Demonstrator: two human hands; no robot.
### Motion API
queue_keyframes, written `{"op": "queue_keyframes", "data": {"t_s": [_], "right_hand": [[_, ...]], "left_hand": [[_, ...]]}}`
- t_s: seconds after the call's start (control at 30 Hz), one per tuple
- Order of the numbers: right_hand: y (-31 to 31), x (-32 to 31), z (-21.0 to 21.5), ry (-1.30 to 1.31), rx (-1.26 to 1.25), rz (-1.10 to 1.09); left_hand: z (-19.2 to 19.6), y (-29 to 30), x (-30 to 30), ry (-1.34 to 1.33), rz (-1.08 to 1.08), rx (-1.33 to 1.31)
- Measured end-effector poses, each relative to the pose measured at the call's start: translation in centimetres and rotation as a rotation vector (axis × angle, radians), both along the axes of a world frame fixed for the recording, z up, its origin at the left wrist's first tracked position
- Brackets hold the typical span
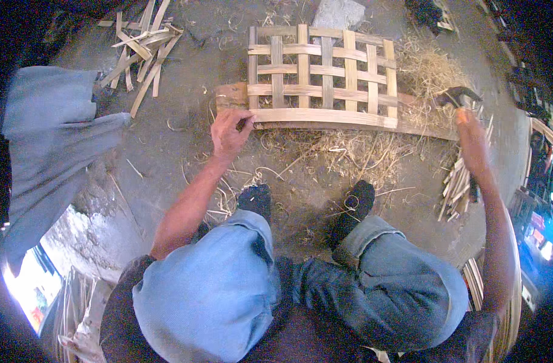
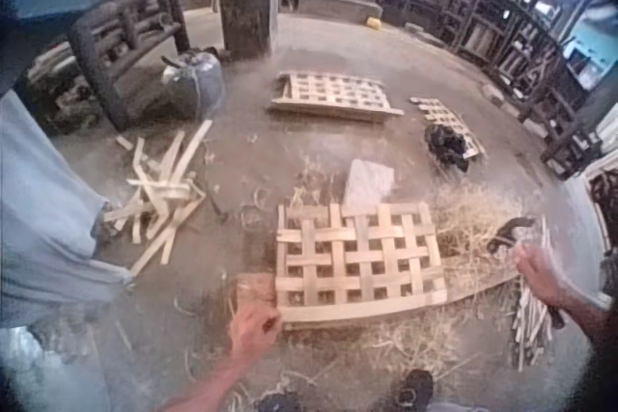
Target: The person weaves thin wooden strips into a rectangular basket frame, securing the edges with a hammer and nails. They adjust the strips and tap them into place to form a grid pattern.
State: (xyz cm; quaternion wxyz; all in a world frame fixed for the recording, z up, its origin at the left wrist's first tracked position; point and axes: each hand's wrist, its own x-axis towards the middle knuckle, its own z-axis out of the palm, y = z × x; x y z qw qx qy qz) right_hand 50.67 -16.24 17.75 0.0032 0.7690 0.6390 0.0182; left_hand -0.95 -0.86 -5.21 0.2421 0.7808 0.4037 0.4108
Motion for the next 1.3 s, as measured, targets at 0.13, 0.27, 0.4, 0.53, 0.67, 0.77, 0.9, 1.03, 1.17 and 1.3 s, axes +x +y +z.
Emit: {"op": "queue_keyframes", "data": {"t_s": [0.13,0.27,0.4,0.53,0.67,0.77,0.9,1.03,1.17,1.3], "right_hand": [[4.3,-12.6,4.7,0.284,-0.217,-0.241],[6.3,-17.8,8.3,0.257,-0.216,-0.218],[8.0,-19.2,13.8,0.112,-0.082,-0.088],[9.9,-20.9,16.6,0.367,0.013,-0.323],[11.8,-22.3,16.5,0.559,0.085,-0.322],[12.8,-24.7,15.1,0.629,0.051,-0.27],[14.9,-27.6,13.1,0.72,0.01,-0.168],[20.6,-28.1,10.9,0.439,0.023,0.135],[25.1,-32.0,-0.2,0.469,0.241,0.136],[19.7,-36.3,-9.5,0.335,0.708,0.146]], "left_hand": [[0.0,-0.1,-0.7,-0.001,-0.018,-0.018],[0.4,0.2,-0.8,0.012,-0.024,-0.006],[0.3,0.1,-0.5,-0.057,-0.023,-0.008],[0.6,0.1,-0.6,-0.011,-0.033,-0.036],[0.2,0.2,-0.5,-0.034,-0.026,0.007],[0.8,0.2,-0.1,-0.071,-0.015,0.031],[0.5,0.0,-1.3,-0.03,-0.027,-0.009],[0.9,0.0,-0.4,-0.043,-0.02,-0.005],[0.6,0.1,-0.5,-0.025,-0.019,0.018],[0.6,0.3,-0.6,-0.051,-0.01,0.047]]}}
